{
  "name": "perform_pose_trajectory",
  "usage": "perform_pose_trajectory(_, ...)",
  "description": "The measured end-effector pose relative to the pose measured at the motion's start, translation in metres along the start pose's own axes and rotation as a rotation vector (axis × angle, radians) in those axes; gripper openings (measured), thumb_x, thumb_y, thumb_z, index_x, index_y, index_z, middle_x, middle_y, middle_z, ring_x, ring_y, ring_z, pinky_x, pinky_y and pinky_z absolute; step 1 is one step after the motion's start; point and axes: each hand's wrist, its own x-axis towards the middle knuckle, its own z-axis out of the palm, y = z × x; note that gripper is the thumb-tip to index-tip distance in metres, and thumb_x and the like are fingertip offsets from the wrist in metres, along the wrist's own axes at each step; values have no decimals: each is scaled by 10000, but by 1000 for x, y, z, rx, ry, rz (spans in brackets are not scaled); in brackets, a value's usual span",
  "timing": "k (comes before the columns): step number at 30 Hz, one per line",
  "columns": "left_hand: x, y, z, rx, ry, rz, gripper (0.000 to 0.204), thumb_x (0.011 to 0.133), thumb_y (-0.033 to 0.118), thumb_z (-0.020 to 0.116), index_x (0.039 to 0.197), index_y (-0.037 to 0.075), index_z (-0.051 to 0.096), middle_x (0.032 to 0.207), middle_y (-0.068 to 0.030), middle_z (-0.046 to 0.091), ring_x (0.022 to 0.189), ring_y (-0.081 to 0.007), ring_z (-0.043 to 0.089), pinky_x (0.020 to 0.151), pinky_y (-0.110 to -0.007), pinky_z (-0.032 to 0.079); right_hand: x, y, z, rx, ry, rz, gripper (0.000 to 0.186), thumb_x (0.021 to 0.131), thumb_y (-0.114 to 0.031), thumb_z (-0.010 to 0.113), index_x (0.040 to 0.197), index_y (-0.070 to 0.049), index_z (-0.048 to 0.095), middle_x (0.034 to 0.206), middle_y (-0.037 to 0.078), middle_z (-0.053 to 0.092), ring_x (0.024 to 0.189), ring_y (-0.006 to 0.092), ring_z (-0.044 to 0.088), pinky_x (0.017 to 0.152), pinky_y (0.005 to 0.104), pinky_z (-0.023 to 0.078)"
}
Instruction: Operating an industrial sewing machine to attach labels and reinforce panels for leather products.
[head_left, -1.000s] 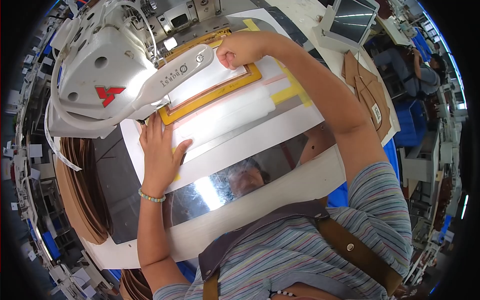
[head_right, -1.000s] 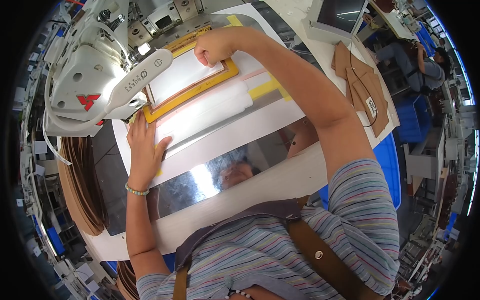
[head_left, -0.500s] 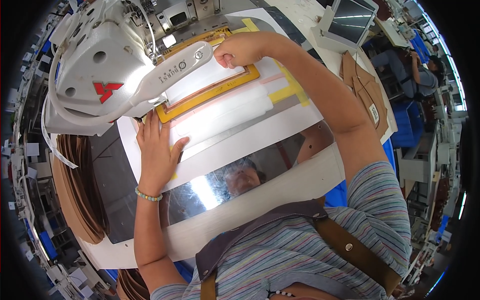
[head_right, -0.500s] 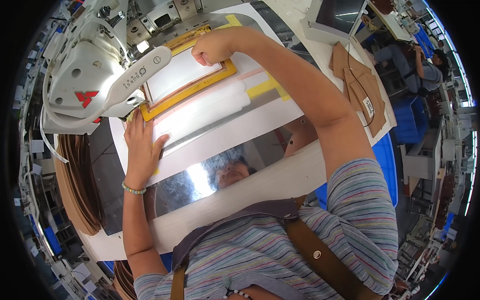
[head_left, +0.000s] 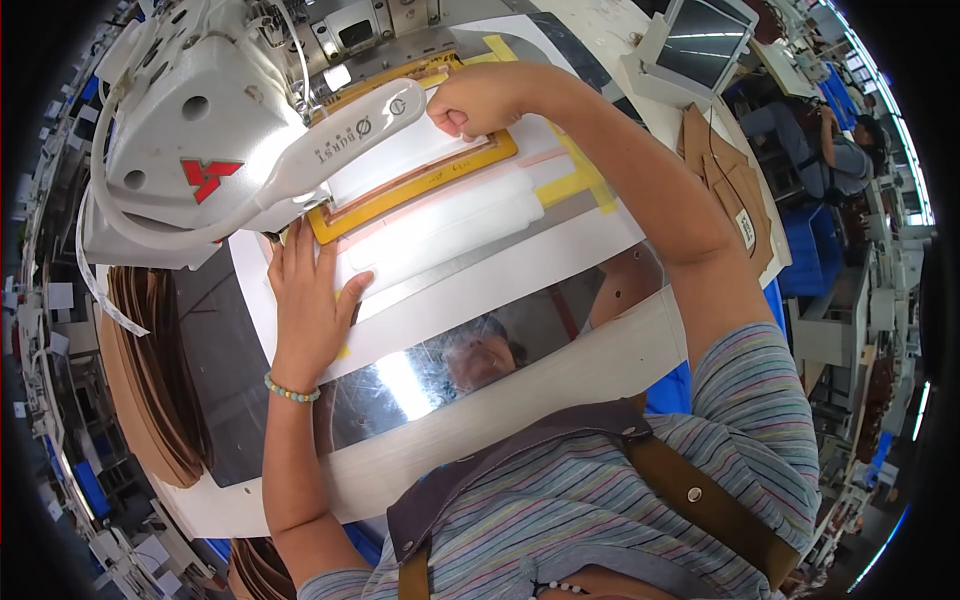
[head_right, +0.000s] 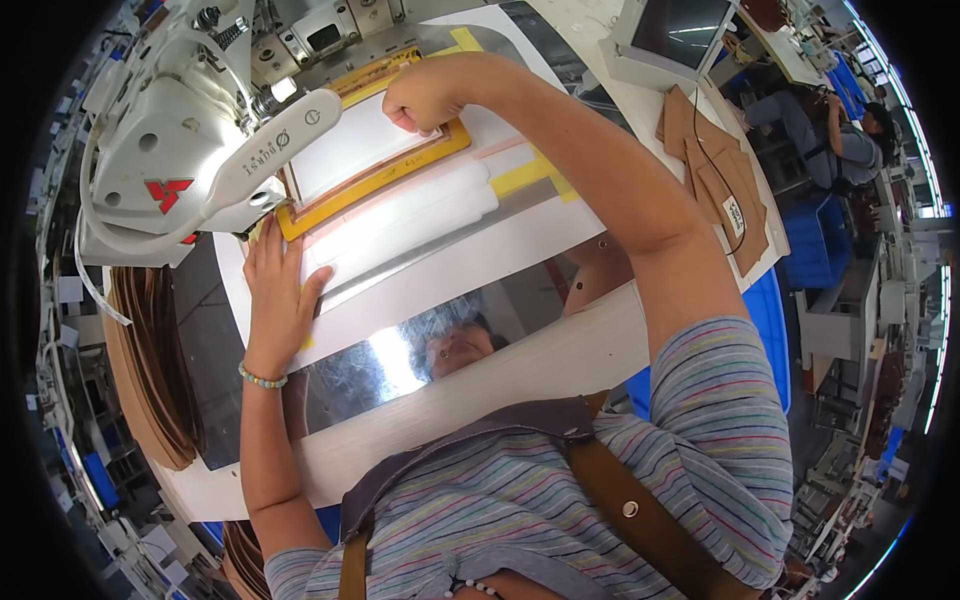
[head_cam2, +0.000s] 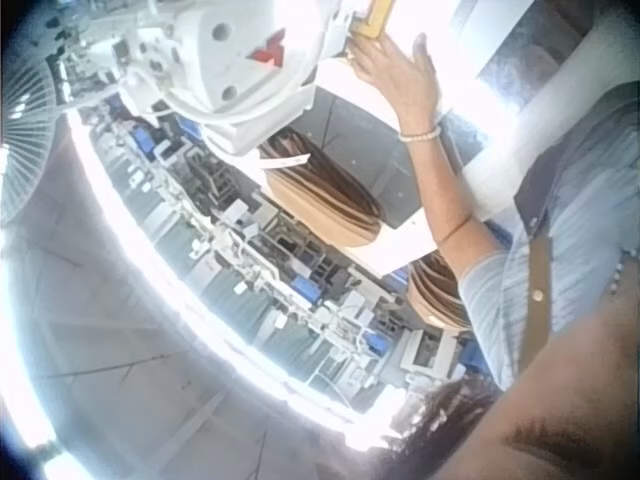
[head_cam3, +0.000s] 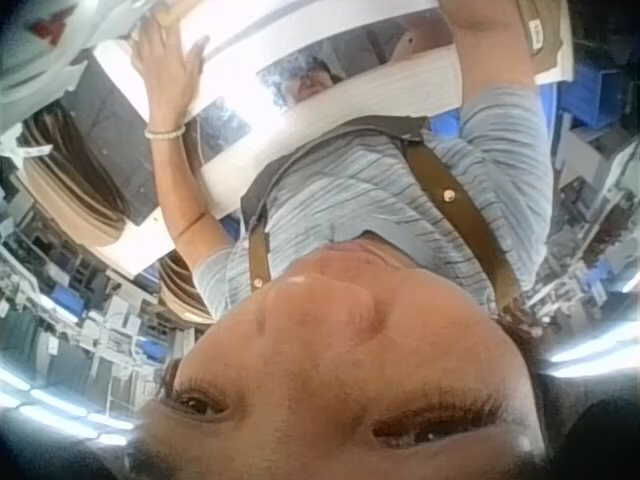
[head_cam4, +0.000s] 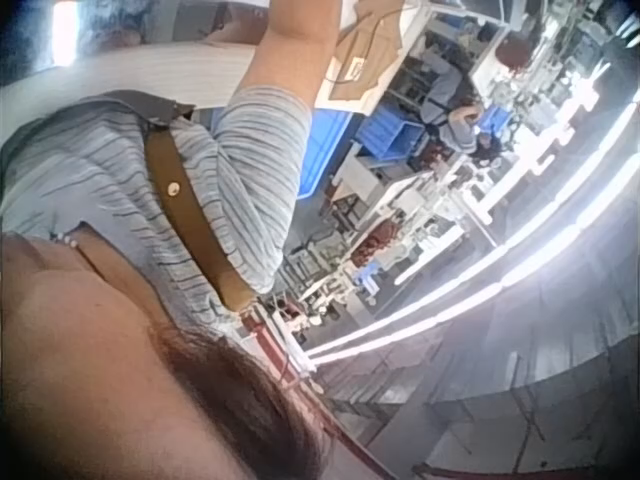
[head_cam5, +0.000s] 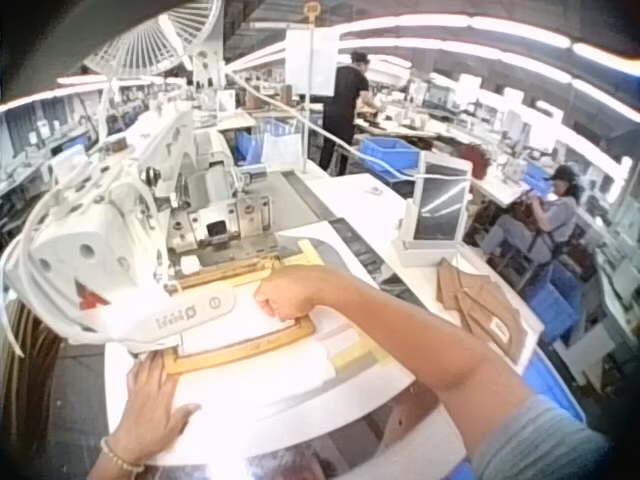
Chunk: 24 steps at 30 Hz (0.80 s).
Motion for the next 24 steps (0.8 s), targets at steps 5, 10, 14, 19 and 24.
perform_pose_trajectory(5, 0, -1, 0, -11, -46, -19, 713, 1044, 463, 587, 1555, -20, 469, 1663, -262, 352, 1578, -430, 251, 1282, -587, 139, -4, -8, -2, -10, 35, -24, 80, 784, -7, 725, 809, -74, 689, 742, 55, 674, 736, 219, 648, 660, 385, 475)
perform_pose_trajectory(10, 0, 0, 0, -19, -51, -26, 716, 1045, 452, 581, 1575, -9, 444, 1677, -255, 334, 1589, -422, 237, 1284, -596, 127, -5, -13, 1, -223, -53, 11, 135, 790, 33, 695, 844, -83, 740, 1141, 91, 699, 1037, 220, 650, 821, 393, 544)
perform_pose_trajectory(14, 0, 0, 2, -14, -40, -35, 725, 1047, 463, 576, 1584, -3, 437, 1678, -251, 333, 1590, -423, 234, 1288, -592, 127, -10, -10, 14, -300, -47, 87, 120, 855, -16, 665, 890, -70, 766, 1274, 97, 642, 1183, 226, 594, 933, 372, 547)
perform_pose_trajectory(19, 0, 0, 2, 0, -27, -38, 721, 1052, 469, 568, 1585, 0, 439, 1676, -250, 336, 1593, -420, 230, 1292, -585, 123, -10, -4, 10, -401, 332, -1, 208, 919, -117, 587, 861, -96, 786, 1000, 111, 718, 1163, 269, 650, 973, 453, 560)
perform_pose_trajectory(24, 2, 1, 2, -14, 41, -20, 728, 1029, 524, 607, 1501, -26, 541, 1630, -273, 404, 1570, -419, 283, 1280, -544, 164, -11, -17, 13, -192, 226, 6, 199, 890, -70, 582, 816, -67, 767, 952, 138, 742, 959, 314, 690, 908, 469, 555)
